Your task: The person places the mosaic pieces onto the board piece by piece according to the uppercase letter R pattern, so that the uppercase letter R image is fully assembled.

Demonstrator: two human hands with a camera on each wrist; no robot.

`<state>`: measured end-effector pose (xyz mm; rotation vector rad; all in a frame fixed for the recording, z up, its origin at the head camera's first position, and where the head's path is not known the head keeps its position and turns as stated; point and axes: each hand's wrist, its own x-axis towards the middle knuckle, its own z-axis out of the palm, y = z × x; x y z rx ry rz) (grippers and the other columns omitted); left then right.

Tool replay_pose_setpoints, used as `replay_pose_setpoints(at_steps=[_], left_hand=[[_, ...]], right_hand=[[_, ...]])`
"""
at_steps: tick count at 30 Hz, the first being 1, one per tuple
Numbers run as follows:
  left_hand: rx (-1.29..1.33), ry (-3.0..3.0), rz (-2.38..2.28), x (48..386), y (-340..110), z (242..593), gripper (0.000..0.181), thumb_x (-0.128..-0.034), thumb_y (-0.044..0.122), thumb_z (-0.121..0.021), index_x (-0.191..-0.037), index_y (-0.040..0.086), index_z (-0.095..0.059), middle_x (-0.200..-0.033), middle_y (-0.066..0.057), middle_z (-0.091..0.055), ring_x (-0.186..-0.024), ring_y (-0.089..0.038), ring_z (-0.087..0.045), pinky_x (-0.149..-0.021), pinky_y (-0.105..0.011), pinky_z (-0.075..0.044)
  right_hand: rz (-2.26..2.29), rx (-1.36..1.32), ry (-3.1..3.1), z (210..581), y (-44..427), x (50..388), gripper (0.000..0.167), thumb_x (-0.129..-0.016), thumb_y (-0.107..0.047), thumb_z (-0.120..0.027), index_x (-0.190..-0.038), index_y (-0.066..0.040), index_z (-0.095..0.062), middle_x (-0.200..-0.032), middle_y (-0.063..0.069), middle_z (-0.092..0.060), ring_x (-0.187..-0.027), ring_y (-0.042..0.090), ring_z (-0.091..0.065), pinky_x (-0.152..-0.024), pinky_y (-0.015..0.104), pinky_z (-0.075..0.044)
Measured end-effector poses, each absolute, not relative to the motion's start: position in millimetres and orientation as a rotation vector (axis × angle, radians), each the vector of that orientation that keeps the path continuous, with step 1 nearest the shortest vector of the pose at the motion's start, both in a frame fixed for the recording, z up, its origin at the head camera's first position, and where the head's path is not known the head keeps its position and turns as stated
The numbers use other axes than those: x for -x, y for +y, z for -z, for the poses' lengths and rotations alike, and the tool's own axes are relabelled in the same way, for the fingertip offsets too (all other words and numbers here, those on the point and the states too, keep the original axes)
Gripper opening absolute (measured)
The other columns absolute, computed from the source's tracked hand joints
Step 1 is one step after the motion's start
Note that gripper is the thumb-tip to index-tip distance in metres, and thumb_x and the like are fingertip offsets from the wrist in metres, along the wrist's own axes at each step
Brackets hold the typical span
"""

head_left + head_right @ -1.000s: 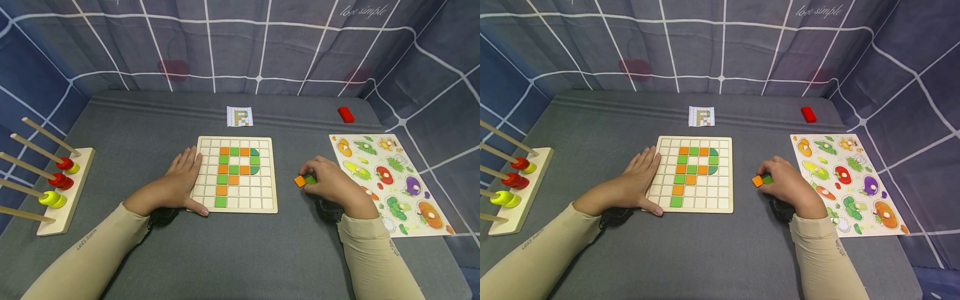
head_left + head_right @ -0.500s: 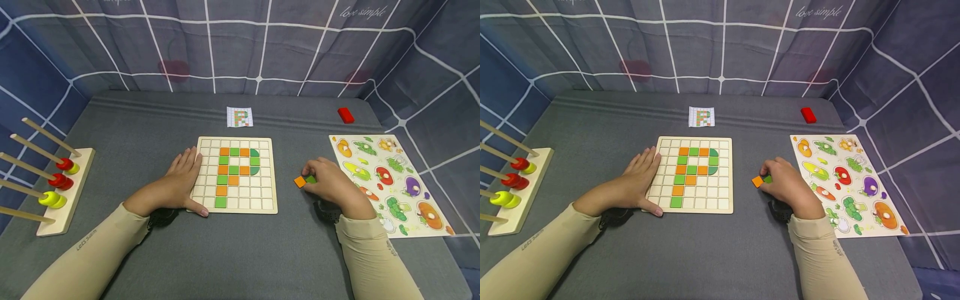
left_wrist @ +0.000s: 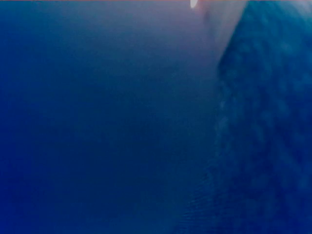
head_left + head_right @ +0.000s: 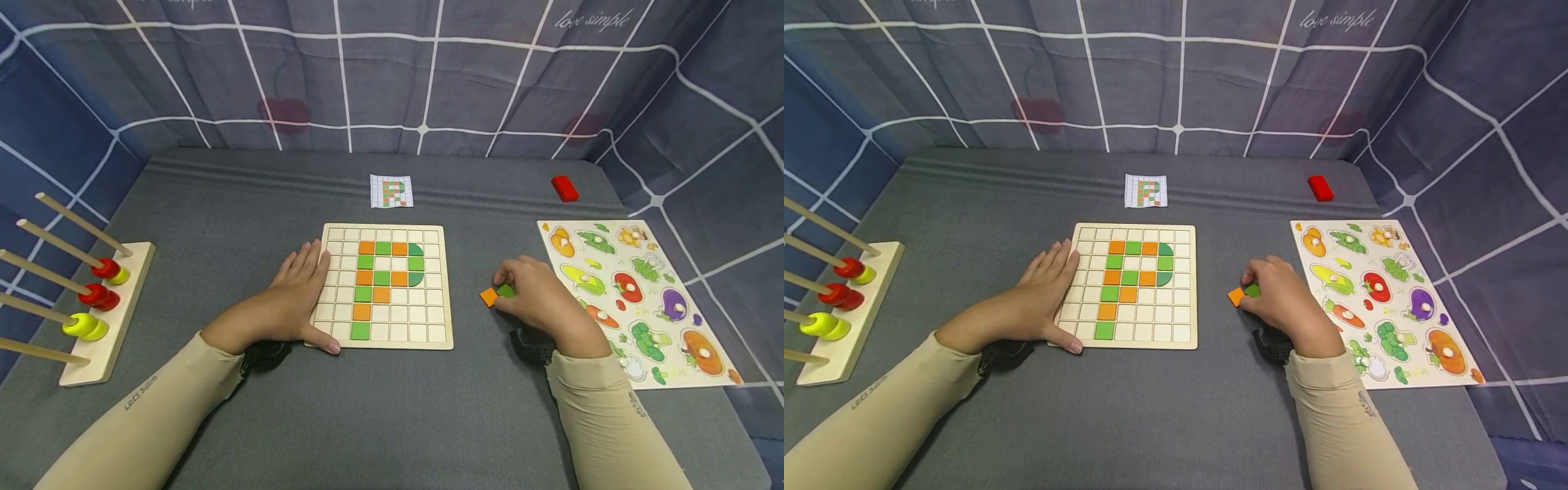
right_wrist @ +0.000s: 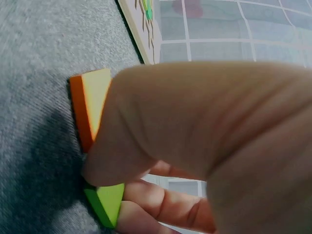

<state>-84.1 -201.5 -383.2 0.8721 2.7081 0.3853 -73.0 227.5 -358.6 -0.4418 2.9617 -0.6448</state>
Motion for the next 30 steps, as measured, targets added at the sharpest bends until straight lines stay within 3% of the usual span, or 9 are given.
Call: replay_pose_setpoints(at_steps=[21, 30], left_hand=[[-0.885, 2.715, -0.385, 84.6, -201.9, 383.8, 0.164, -0.0584, 0.091, -0.077, -0.162, -0.013, -0.005, -0.167, -0.037, 0.010, -0.155, -0.049, 0.011, -0.122, -0.061, 0.004], [-0.891, 2.717, -0.389, 83.7, -201.8, 382.9, 0.164, -0.0588, 0.091, -0.077, -0.162, -0.014, -0.005, -0.167, -0.037, 0.009, -0.154, -0.050, 0.011, -0.122, -0.062, 0.004]], right_hand=[[0.679, 0.581, 3.022, 358.1, 202.7, 80.5, 0.022, -0.076, -0.003, -0.080, -0.096, -0.003, -0.071, -0.093, 0.010, -0.062, -0.081, 0.029, -0.058, -0.074, 0.046, -0.048], [0.739, 0.797, 2.947, 360.4, 171.6, 82.3, 0.024, -0.074, 0.005, -0.080, -0.095, -0.003, -0.071, -0.092, 0.007, -0.063, -0.079, 0.021, -0.055, -0.068, 0.038, -0.050]])
